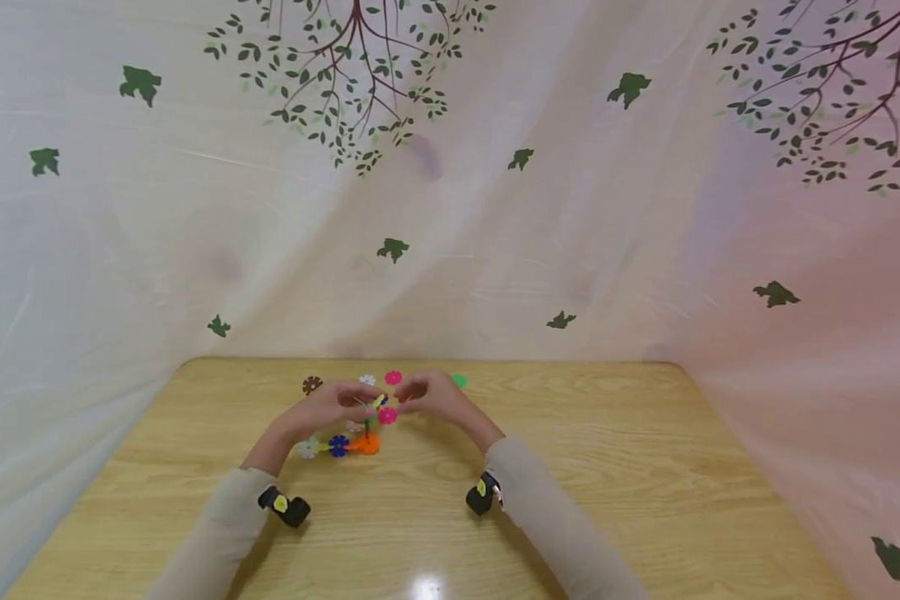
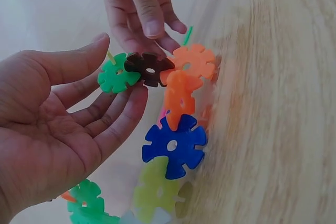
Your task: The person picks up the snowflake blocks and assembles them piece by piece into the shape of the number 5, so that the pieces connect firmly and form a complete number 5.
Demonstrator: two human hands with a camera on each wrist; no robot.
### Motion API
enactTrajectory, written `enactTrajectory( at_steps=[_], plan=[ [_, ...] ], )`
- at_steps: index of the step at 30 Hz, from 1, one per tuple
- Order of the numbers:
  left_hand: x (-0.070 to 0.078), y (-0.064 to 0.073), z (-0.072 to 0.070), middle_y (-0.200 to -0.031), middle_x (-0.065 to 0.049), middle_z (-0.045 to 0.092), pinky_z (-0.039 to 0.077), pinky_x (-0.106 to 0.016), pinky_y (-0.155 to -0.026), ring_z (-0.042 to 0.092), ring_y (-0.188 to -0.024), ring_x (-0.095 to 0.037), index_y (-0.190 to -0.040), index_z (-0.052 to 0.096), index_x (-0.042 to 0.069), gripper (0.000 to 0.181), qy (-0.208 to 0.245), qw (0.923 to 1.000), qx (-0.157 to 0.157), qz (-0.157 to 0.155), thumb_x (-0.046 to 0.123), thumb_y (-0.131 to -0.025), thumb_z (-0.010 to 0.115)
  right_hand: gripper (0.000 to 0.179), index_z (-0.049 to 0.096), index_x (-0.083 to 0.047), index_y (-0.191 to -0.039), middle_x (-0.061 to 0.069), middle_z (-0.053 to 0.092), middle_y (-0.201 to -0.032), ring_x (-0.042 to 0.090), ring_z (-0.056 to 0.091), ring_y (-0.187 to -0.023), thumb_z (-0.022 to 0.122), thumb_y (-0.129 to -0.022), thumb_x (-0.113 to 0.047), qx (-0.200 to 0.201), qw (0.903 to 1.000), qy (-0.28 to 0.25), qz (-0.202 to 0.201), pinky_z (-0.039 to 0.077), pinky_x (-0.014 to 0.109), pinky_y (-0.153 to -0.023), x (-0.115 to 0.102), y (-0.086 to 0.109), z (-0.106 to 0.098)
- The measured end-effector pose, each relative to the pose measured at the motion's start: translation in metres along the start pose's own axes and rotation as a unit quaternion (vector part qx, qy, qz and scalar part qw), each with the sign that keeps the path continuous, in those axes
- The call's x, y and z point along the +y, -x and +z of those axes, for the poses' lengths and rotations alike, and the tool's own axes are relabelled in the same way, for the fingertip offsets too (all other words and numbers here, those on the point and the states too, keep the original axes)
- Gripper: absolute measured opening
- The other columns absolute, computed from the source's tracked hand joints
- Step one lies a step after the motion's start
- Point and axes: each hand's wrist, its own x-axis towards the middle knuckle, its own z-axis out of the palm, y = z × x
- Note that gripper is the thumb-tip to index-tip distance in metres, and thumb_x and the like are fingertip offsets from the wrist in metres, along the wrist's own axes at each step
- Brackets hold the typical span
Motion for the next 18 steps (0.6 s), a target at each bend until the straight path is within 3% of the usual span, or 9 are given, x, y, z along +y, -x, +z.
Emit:
enactTrajectory(
  at_steps=[4,6,11,18],
  plan=[
    [-0.004,-0.001,-0.003,-0.14,-0.023,0.059,0.057,-0.044,-0.096,0.061,-0.123,-0.035,-0.14,0.06,0.004,0.042,0.015,0.9998,-0.008,-0.002,0.019,-0.101,0.064,0.024,0.073,0.007,-0.109,0.021,0.075,-0.105,0.016,0.071,-0.091,0.078,-0.087,-0.001,-0.041,0.9974,0.003,0.059,0.058,0.024,-0.079,0.002,-0.008,0.004],
    [-0.005,-0.002,-0.003,-0.141,-0.021,0.059,0.057,-0.043,-0.096,0.06,-0.124,-0.035,-0.14,0.061,0.005,0.041,0.03,0.9995,-0.01,-0.005,0.018,-0.101,0.064,0.025,0.073,0.006,-0.109,0.02,0.075,-0.105,0.014,0.07,-0.09,0.079,-0.086,-0.001,-0.056,0.996,0.007,0.07,0.057,0.022,-0.077,0.004,-0.011,0.006],
    [-0.007,-0.003,-0.003,-0.143,-0.022,0.058,0.056,-0.043,-0.1,0.056,-0.131,-0.038,-0.14,0.06,0.002,0.041,0.049,0.9987,-0.01,0.012,0.016,-0.101,0.064,0.022,0.074,0.004,-0.105,0.017,0.075,-0.096,0.007,0.063,-0.079,0.081,-0.084,-0.001,-0.071,0.9941,0.018,0.08,0.053,0.018,-0.069,0.005,-0.018,0.011],
    [-0.008,-0.004,-0.001,-0.141,-0.024,0.059,0.056,-0.042,-0.097,0.059,-0.125,-0.034,-0.14,0.061,0.002,0.04,0.056,0.9982,-0.006,0.023,0.017,-0.102,0.063,0.016,0.076,0.0,-0.095,0.006,0.07,-0.079,0.007,0.056,-0.07,0.084,-0.082,-0.005,-0.074,0.9935,0.053,0.069,0.047,0.017,-0.063,0.01,-0.026,0.019]
  ],
)
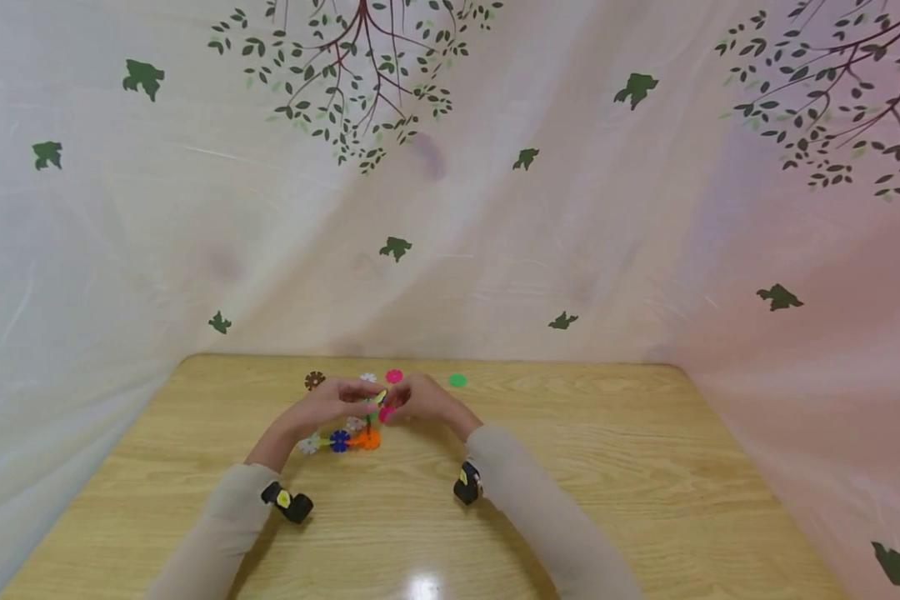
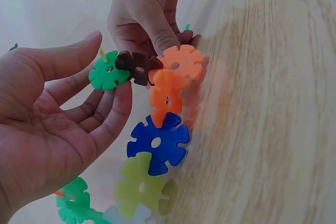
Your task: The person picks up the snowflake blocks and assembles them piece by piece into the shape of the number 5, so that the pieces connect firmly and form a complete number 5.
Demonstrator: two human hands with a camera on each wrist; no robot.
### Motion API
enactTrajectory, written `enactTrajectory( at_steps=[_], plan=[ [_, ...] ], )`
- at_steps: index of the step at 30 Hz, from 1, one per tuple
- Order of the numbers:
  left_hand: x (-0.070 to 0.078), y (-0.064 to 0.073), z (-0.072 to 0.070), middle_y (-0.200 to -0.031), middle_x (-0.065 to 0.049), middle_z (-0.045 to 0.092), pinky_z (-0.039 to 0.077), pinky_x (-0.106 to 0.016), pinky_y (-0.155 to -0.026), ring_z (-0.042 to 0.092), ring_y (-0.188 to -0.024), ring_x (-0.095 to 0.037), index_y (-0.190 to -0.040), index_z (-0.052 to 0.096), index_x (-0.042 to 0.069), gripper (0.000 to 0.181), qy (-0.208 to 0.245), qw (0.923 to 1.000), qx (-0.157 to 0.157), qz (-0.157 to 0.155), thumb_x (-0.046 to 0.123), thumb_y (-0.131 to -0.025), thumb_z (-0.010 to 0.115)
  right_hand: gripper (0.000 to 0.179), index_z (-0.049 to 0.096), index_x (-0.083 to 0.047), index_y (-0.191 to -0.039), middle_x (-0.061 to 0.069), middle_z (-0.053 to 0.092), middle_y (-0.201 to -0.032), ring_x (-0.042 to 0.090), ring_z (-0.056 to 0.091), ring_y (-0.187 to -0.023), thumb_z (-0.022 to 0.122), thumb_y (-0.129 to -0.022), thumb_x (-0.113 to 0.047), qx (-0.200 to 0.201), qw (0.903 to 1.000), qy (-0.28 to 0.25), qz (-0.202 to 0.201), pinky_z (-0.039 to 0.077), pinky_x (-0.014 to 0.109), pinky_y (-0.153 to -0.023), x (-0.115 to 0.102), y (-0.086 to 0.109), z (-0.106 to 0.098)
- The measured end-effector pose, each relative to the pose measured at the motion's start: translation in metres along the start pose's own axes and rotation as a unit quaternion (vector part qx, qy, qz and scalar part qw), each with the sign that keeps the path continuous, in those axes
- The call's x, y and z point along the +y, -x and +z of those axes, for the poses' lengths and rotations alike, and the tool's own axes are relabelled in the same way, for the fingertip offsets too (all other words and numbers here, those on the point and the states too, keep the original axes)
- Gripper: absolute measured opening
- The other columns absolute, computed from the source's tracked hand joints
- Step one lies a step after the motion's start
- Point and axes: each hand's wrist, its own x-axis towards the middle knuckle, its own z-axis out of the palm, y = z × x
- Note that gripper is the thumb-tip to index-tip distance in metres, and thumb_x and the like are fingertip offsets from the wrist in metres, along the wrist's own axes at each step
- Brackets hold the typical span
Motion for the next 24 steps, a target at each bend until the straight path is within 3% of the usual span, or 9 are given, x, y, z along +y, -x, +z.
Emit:
enactTrajectory(
  at_steps=[7,17,24],
  plan=[
    [0.003,0.001,0.001,-0.143,-0.021,0.058,0.056,-0.042,-0.097,0.058,-0.126,-0.034,-0.141,0.06,0.005,0.043,0.002,0.9999,0.009,-0.012,0.021,-0.101,0.064,0.017,0.075,0.0,-0.094,0.001,0.065,-0.076,0.006,0.053,-0.071,0.085,-0.081,-0.005,-0.003,0.9998,0.018,-0.001,0.046,0.017,-0.065,0.0,-0.001,-0.001],
    [0.005,-0.001,0.003,-0.15,-0.019,0.053,0.047,-0.05,-0.111,0.047,-0.141,-0.039,-0.143,0.057,0.004,0.046,0.022,0.9996,0.01,-0.018,0.018,-0.1,0.065,0.022,0.071,0.005,-0.1,0.014,0.073,-0.092,0.007,0.06,-0.077,0.079,-0.08,0.007,-0.05,0.9984,-0.02,0.015,0.052,0.019,-0.072,-0.003,0.015,-0.017],
    [0.006,-0.003,0.007,-0.144,-0.019,0.057,0.054,-0.042,-0.101,0.056,-0.131,-0.035,-0.143,0.057,0.003,0.045,0.007,0.9997,0.014,-0.018,0.018,-0.101,0.065,0.02,0.074,0.004,-0.105,0.012,0.076,-0.094,0.009,0.065,-0.076,0.075,-0.085,0.004,-0.043,0.9949,-0.078,0.046,0.057,0.024,-0.067,0.005,0.029,-0.025]
  ],
)
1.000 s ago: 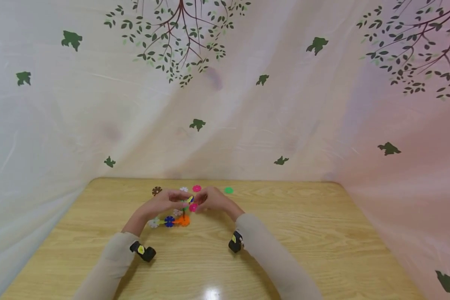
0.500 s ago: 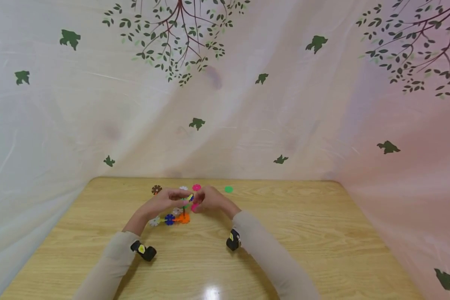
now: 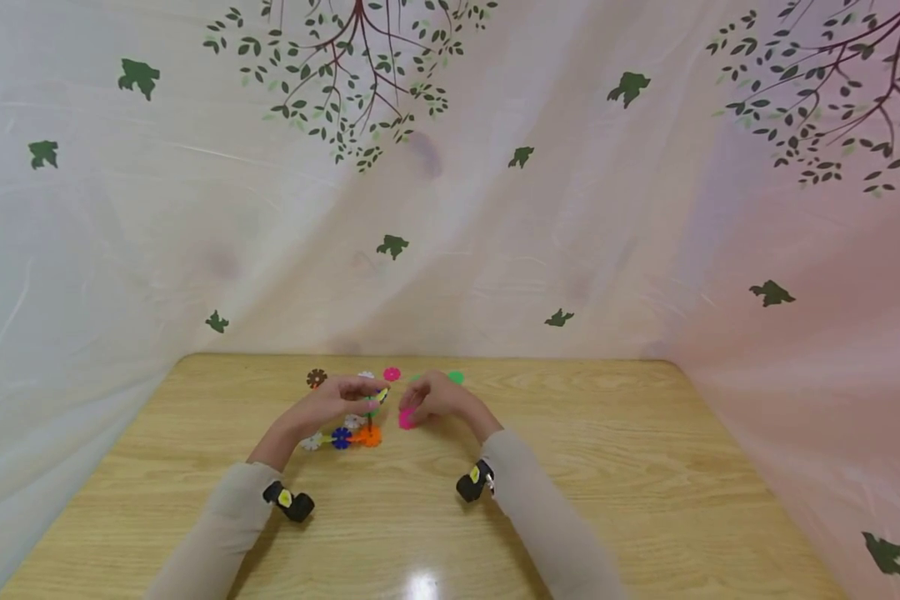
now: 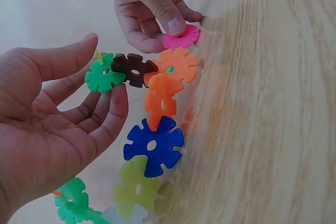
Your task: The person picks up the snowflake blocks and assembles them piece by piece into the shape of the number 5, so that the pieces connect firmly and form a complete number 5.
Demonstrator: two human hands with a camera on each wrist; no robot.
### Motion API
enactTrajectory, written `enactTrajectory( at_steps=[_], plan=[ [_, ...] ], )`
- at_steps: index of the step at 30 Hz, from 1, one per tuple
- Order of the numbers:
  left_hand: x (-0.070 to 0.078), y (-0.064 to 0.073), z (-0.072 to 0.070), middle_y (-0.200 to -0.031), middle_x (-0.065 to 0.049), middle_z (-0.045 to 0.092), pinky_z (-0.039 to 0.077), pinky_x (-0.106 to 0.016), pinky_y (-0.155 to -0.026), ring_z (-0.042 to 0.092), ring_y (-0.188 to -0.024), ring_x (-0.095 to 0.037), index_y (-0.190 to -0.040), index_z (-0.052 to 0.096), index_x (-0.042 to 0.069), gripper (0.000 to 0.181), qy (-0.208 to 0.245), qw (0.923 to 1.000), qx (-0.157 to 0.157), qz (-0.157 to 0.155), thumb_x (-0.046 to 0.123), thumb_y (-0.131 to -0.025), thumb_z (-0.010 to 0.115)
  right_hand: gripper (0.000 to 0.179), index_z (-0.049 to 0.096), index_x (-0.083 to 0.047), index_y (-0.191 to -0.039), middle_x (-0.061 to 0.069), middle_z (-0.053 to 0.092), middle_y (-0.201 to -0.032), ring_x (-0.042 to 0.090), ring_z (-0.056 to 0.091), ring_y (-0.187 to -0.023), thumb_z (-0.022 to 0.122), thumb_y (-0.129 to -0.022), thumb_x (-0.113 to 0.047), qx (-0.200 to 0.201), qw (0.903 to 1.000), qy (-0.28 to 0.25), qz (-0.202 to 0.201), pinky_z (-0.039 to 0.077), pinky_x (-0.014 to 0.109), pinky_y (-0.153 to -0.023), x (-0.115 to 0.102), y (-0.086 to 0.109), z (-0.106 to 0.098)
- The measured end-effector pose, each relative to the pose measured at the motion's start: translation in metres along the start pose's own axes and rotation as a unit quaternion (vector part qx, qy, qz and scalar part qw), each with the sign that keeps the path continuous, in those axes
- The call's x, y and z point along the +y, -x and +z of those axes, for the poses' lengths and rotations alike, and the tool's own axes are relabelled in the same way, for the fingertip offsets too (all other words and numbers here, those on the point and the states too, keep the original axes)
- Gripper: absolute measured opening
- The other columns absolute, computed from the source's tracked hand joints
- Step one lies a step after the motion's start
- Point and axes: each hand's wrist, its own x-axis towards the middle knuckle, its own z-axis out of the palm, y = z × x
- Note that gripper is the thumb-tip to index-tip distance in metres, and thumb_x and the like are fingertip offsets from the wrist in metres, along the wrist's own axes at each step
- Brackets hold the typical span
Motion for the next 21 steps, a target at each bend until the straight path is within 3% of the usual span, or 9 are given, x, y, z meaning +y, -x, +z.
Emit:
enactTrajectory(
  at_steps=[10,21],
  plan=[
    [-0.003,-0.004,0.005,-0.139,-0.02,0.061,0.056,-0.037,-0.095,0.06,-0.122,-0.03,-0.139,0.062,0.004,0.041,-0.027,0.9994,0.022,0.002,0.02,-0.101,0.066,0.023,0.074,0.002,-0.11,0.012,0.076,-0.104,0.014,0.07,-0.086,0.075,-0.088,-0.002,0.066,0.9952,-0.071,0.0,0.062,0.034,-0.079,0.004,0.014,-0.007],
    [-0.003,-0.005,0.008,-0.139,-0.021,0.061,0.054,-0.044,-0.1,0.059,-0.123,-0.034,-0.139,0.061,0.002,0.041,-0.035,0.999,0.02,0.02,0.017,-0.101,0.064,0.023,0.069,0.008,-0.11,0.008,0.075,-0.096,0.017,0.073,-0.083,0.074,-0.091,-0.003,0.133,0.9775,-0.16,-0.037,0.062,0.047,-0.084,-0.005,0.014,0.0]
  ],
)
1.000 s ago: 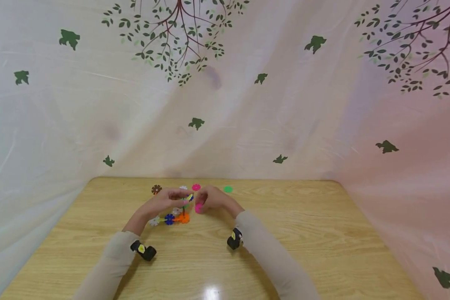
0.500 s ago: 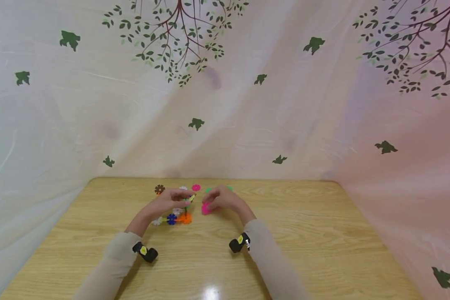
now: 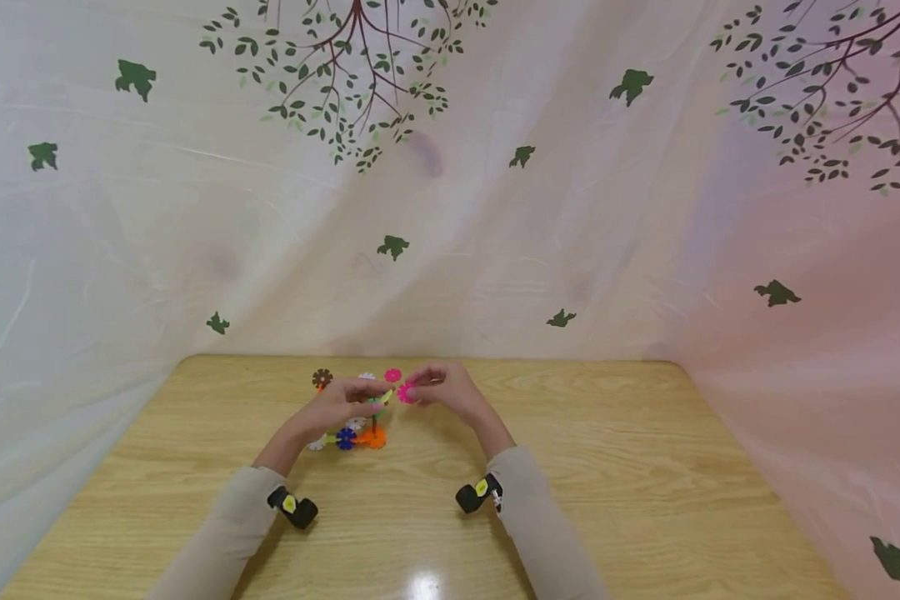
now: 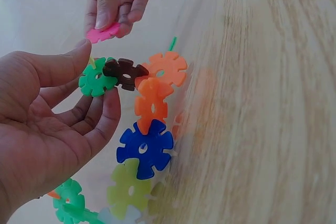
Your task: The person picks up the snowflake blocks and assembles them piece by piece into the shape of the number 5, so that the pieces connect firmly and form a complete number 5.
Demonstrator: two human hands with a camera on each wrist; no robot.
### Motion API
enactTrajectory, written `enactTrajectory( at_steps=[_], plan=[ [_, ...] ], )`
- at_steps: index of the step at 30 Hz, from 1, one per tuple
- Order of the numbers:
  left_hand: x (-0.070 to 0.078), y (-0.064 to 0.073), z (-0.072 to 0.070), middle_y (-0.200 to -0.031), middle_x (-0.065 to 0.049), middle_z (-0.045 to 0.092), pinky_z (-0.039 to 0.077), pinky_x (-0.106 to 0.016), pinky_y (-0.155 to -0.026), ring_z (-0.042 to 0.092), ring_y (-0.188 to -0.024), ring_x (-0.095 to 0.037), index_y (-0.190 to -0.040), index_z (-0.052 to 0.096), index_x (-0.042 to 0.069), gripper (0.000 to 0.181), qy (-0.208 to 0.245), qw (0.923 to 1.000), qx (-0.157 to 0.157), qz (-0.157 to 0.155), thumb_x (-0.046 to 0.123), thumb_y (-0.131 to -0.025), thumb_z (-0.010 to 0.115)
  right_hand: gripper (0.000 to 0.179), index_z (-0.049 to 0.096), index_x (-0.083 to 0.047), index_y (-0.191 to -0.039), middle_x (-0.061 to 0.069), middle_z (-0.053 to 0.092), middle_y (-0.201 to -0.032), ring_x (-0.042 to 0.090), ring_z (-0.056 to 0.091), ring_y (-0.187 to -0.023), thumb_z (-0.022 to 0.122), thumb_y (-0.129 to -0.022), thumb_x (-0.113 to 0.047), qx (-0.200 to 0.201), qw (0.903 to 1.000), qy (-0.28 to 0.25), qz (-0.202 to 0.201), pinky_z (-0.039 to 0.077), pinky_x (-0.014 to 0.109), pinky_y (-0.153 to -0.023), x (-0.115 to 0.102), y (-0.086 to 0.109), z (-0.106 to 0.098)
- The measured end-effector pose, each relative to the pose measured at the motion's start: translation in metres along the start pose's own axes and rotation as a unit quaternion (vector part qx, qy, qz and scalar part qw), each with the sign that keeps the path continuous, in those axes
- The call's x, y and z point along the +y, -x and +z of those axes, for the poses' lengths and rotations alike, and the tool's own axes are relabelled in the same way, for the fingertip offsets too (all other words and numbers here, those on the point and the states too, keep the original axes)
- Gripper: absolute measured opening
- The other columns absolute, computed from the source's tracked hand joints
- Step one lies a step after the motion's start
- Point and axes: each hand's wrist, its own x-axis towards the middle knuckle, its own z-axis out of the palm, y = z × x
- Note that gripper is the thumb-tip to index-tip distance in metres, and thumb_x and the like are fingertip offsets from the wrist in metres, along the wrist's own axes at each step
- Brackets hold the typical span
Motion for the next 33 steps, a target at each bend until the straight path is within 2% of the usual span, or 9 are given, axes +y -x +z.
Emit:
enactTrajectory(
  at_steps=[7,13,18,21,25,28,33],
  plan=[
    [0.003,0.001,0.0,-0.135,-0.021,0.063,0.055,-0.037,-0.091,0.061,-0.114,-0.028,-0.137,0.063,0.004,0.04,0.01,0.9999,0.009,-0.006,0.017,-0.1,0.067,0.024,0.066,0.012,-0.111,0.01,0.075,-0.095,0.013,0.072,-0.081,0.072,-0.091,0.001,0.024,0.9991,-0.03,-0.02,0.06,0.054,-0.087,-0.005,0.001,0.006],
    [0.005,0.0,0.001,-0.132,-0.021,0.063,0.056,-0.034,-0.089,0.061,-0.108,-0.024,-0.135,0.065,0.003,0.038,0.015,0.9997,0.016,-0.01,0.015,-0.099,0.068,0.024,0.066,0.014,-0.112,0.013,0.076,-0.095,0.012,0.072,-0.082,0.071,-0.092,0.002,0.027,0.9983,-0.035,-0.039,0.062,0.047,-0.083,-0.007,0.001,0.01],
    [0.007,0.002,0.001,-0.132,-0.021,0.064,0.056,-0.038,-0.092,0.061,-0.109,-0.025,-0.135,0.065,0.003,0.038,0.006,0.9999,0.012,-0.008,0.016,-0.099,0.067,0.023,0.067,0.014,-0.112,0.017,0.076,-0.095,0.009,0.072,-0.08,0.071,-0.092,0.002,0.032,0.9976,-0.024,-0.056,0.063,0.041,-0.077,-0.003,-0.003,0.013],
    [0.006,0.001,0.001,-0.133,-0.023,0.063,0.056,-0.039,-0.094,0.062,-0.111,-0.027,-0.135,0.065,0.002,0.037,-0.003,1.0,0.005,0.003,0.016,-0.1,0.066,0.023,0.069,0.013,-0.111,0.019,0.076,-0.096,0.009,0.071,-0.078,0.072,-0.091,0.002,0.04,0.9974,-0.011,-0.06,0.062,0.048,-0.078,-0.004,-0.002,0.015],
    [0.006,-0.001,0.002,-0.13,-0.027,0.063,0.056,-0.033,-0.087,0.063,-0.103,-0.023,-0.133,0.066,0.001,0.035,-0.012,0.9998,0.003,0.018,0.012,-0.099,0.066,0.02,0.071,0.012,-0.109,0.018,0.076,-0.095,0.008,0.069,-0.076,0.072,-0.091,0.003,0.044,0.997,0.005,-0.063,0.06,0.057,-0.08,-0.006,-0.001,0.017],
    [0.006,-0.002,0.003,-0.126,-0.025,0.066,0.055,-0.031,-0.085,0.063,-0.098,-0.02,-0.131,0.067,0.001,0.033,-0.02,0.9995,0.011,0.021,0.01,-0.099,0.067,0.019,0.072,0.011,-0.108,0.015,0.076,-0.093,0.008,0.069,-0.075,0.072,-0.091,0.002,0.046,0.9967,0.012,-0.066,0.061,0.052,-0.078,-0.007,-0.001,0.019],
    [0.004,-0.002,0.005,-0.122,-0.021,0.069,0.058,-0.039,-0.09,0.066,-0.105,-0.027,-0.128,0.069,0.002,0.031,-0.028,0.9988,0.032,0.026,0.01,-0.098,0.068,0.02,0.072,0.01,-0.108,0.017,0.077,-0.093,0.008,0.069,-0.075,0.072,-0.091,0.001,0.047,0.9964,0.012,-0.07,0.063,0.043,-0.074,-0.008,-0.001,0.02]
  ],
)
